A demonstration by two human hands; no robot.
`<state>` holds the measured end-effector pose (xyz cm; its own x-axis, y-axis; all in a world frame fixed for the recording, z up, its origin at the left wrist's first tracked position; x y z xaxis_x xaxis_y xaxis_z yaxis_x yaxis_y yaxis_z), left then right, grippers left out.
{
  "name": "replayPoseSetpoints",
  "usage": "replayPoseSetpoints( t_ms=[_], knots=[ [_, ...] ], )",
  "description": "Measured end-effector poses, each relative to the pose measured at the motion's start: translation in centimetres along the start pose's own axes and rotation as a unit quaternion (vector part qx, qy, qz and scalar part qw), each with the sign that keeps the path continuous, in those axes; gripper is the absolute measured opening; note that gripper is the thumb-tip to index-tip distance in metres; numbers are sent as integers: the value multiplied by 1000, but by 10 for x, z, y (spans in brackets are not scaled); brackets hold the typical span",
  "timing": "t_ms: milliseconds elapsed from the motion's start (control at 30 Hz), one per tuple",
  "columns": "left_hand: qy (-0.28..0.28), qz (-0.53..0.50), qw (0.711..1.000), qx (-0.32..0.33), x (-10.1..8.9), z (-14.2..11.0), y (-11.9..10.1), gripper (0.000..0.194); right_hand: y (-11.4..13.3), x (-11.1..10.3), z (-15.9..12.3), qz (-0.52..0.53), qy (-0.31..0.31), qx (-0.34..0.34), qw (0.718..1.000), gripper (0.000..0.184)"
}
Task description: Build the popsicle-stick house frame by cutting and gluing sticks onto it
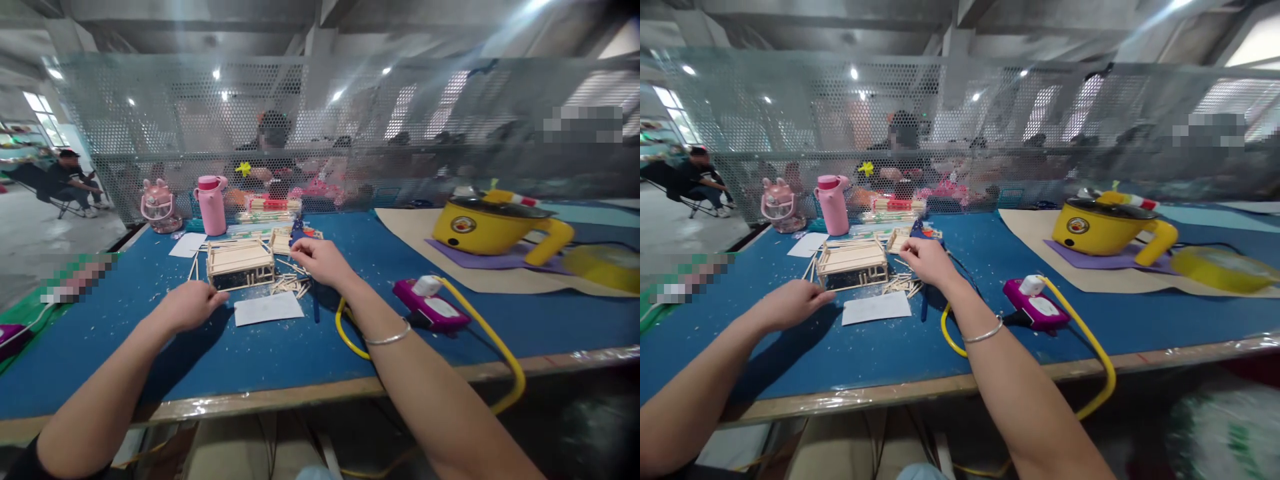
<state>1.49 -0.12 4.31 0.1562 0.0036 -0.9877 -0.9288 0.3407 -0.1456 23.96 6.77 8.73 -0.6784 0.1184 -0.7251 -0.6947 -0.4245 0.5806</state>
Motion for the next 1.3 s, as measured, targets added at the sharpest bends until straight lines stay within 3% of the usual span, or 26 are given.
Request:
replayPoseSetpoints(
  t_ms=[100, 167, 233, 300, 333, 400, 467, 500, 600, 667, 833, 933, 1067, 1200, 1300],
  knots=[
    [-60, 42, 992, -107, -22, -21, 29, 47, 11, 14, -5, -3, 39, -26, 999, 14],
    [-195, 80, 967, -147, -46, -34, 34, 46, 18, 25, -7, -6, 72, -37, 997, 12],
    [-338, 87, 928, -133, -65, -42, 24, 45, 23, 34, -10, -12, 98, -47, 994, 10],
    [-390, 10, 916, -93, -64, -35, 10, 41, 28, 39, -12, -18, 106, -64, 992, 9],
    [-350, -70, 931, -75, -54, -24, 5, 40, 31, 42, -13, -21, 105, -74, 992, 9],
    [-194, -245, 947, -69, -20, 3, -8, 39, 37, 46, -16, -34, 99, -95, 990, 10],
    [-110, -379, 915, -78, 7, 18, -20, 40, 41, 51, -20, -61, 95, -116, 987, 11],
    [-101, -443, 886, -91, 17, 22, -23, 39, 43, 54, -21, -77, 93, -123, 985, 12],
    [-95, -572, 800, -156, 38, 25, -23, 37, 45, 61, -24, -113, 86, -133, 981, 14],
    [-96, -599, 775, -175, 43, 23, -21, 36, 46, 64, -26, -118, 79, -140, 980, 15],
    [-129, -589, 779, -174, 44, 22, -18, 33, 45, 64, -24, -95, 61, -139, 984, 14],
    [-188, -556, 785, -201, 47, 23, -11, 26, 35, 50, -16, -22, 14, -93, 995, 16],
    [-248, -493, 813, -184, 46, 30, -4, 22, 8, 36, -3, 46, -47, -2, 998, 20],
    [-260, -447, 832, -199, 45, 32, 1, 25, -12, 44, 4, 11, -28, 63, 998, 20],
    [-265, -472, 811, -220, 45, 31, 2, 25, -14, 55, 4, -8, 6, 74, 997, 24]
  ],
)
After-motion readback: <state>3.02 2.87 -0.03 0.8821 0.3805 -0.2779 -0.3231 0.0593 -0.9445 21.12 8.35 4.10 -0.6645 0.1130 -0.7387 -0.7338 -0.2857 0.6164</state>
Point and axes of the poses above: each hand's wrist, its own z-axis towards the middle knuckle, its own x-axis out of the palm, y = z × x, the point moved 7 cm from there along z, towards the middle knuckle, and after that the axes turned 10 degrees about x, right-handed, at the moved point
